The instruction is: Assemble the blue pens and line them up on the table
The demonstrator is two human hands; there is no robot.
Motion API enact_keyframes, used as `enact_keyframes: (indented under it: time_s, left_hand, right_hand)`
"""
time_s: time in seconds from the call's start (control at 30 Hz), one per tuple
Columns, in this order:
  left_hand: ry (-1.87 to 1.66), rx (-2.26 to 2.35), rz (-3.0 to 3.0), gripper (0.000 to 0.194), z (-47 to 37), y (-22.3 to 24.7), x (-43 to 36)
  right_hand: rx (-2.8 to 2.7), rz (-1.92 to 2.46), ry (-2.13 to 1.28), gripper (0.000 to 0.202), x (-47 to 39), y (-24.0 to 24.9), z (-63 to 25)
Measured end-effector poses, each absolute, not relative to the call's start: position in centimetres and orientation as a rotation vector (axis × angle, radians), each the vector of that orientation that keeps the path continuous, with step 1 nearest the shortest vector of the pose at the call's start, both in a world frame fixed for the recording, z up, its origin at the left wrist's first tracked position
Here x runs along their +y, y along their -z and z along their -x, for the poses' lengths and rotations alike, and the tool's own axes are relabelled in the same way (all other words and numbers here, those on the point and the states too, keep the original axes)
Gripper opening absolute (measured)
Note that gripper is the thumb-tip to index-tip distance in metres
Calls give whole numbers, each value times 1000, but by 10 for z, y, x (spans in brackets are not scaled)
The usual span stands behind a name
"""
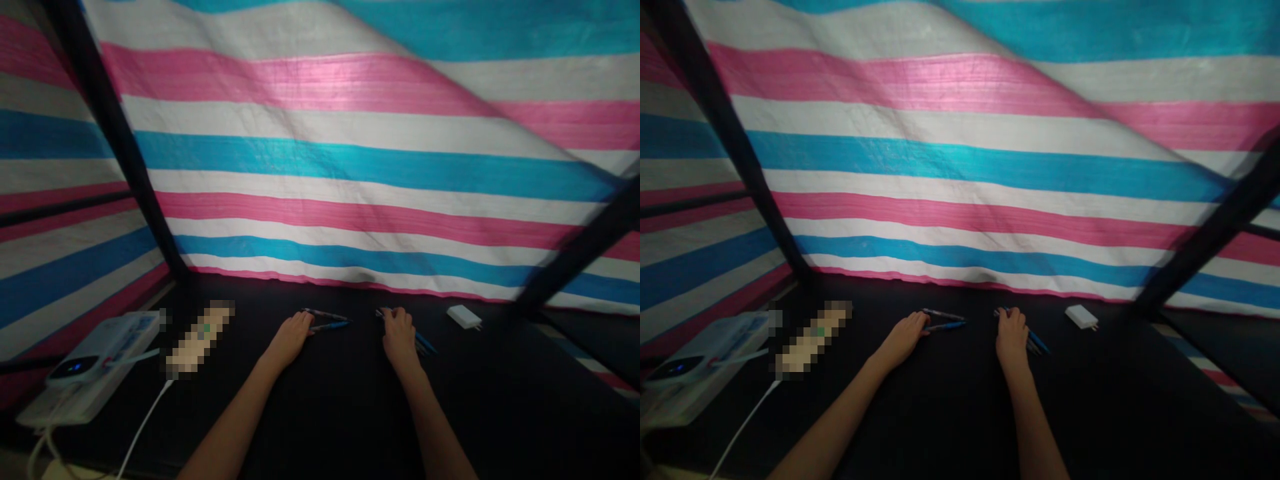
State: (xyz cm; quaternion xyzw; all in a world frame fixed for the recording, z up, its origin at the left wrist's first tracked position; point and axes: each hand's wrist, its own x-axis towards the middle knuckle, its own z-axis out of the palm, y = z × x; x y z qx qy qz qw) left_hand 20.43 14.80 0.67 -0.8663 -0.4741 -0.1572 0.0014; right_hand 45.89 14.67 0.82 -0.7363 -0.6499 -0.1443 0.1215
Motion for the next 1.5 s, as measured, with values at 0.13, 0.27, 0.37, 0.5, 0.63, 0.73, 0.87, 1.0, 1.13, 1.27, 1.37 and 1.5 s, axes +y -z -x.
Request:
enact_keyframes:
  time_s: [0.13, 0.27, 0.37, 0.5, 0.63, 0.73, 0.87, 1.0, 1.13, 1.27, 1.37, 1.5]
  left_hand:
    - [502, -1405, 2671, 19, -204, -7, 145]
    - [516, -1337, 2638, 22, -205, -13, 142]
    - [539, -1319, 2603, 22, -205, -16, 141]
    - [565, -1272, 2609, 16, -205, -15, 143]
    - [578, -1171, 2647, 14, -206, -12, 145]
    - [583, -1183, 2641, 16, -205, -12, 144]
    - [491, -1184, 2666, 16, -207, -11, 141]
    - [457, -1287, 2707, 17, -209, -9, 141]
    - [448, -1362, 2751, 17, -209, -7, 142]
    - [508, -1381, 2711, 14, -206, -7, 143]
    - [507, -1382, 2703, 16, -205, -7, 143]
    - [515, -1405, 2727, 16, -205, -7, 143]
  right_hand:
    - [-2039, 1817, 373, 31, 145, -14, -445]
    - [-2225, 1452, 45, 30, 137, -18, -417]
    - [-2307, 1336, -256, 24, 133, -18, -403]
    - [-2170, 1324, -572, 27, 133, -18, -399]
    - [-2017, 1353, -572, 28, 134, -20, -400]
    - [-2058, 1346, -723, 35, 132, -22, -402]
    - [-2195, 1294, -880, 43, 130, -25, -406]
    - [-2249, 1330, -690, 34, 132, -22, -406]
    - [-2261, 1420, -334, 23, 132, -19, -402]
    - [-2241, 1431, -353, 28, 130, -20, -401]
    - [-2247, 1473, -518, 31, 129, -24, -403]
    - [-2177, 1473, -394, 22, 131, -27, -404]
